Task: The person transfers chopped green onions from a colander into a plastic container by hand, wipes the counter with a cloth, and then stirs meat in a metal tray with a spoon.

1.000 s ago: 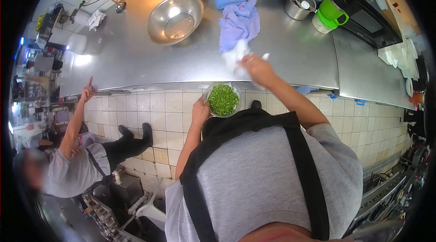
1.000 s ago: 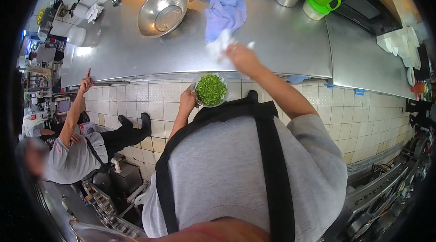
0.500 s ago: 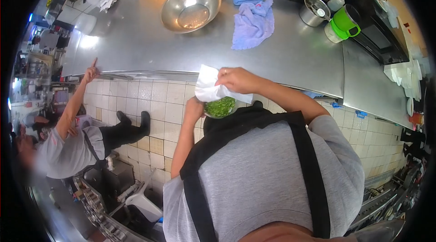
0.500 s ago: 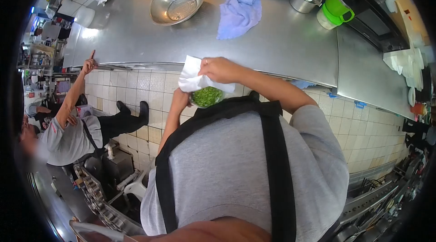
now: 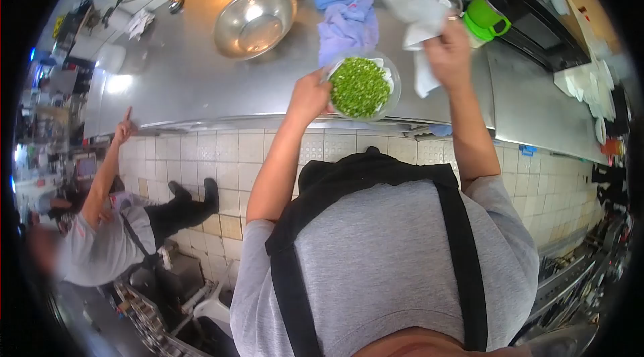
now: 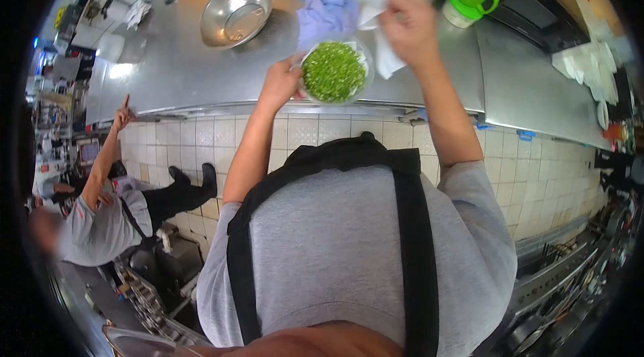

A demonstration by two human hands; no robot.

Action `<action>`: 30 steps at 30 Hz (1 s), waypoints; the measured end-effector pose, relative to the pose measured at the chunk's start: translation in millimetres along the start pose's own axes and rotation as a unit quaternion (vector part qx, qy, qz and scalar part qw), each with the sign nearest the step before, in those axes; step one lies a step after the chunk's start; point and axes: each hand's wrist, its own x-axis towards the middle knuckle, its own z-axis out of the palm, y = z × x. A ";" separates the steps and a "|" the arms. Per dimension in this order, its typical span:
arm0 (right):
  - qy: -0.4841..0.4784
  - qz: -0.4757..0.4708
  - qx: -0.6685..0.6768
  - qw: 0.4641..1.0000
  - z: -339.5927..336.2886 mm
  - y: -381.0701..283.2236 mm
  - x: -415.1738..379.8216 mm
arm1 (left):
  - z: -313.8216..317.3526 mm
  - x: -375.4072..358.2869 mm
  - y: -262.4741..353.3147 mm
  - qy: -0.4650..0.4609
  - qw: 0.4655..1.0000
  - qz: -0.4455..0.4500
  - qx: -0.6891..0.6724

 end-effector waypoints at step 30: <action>-0.482 0.007 -0.241 0.842 3.8 32.0 -24.8 | 47.2 38.2 42.3 -0.047 0.833 0.361 0.417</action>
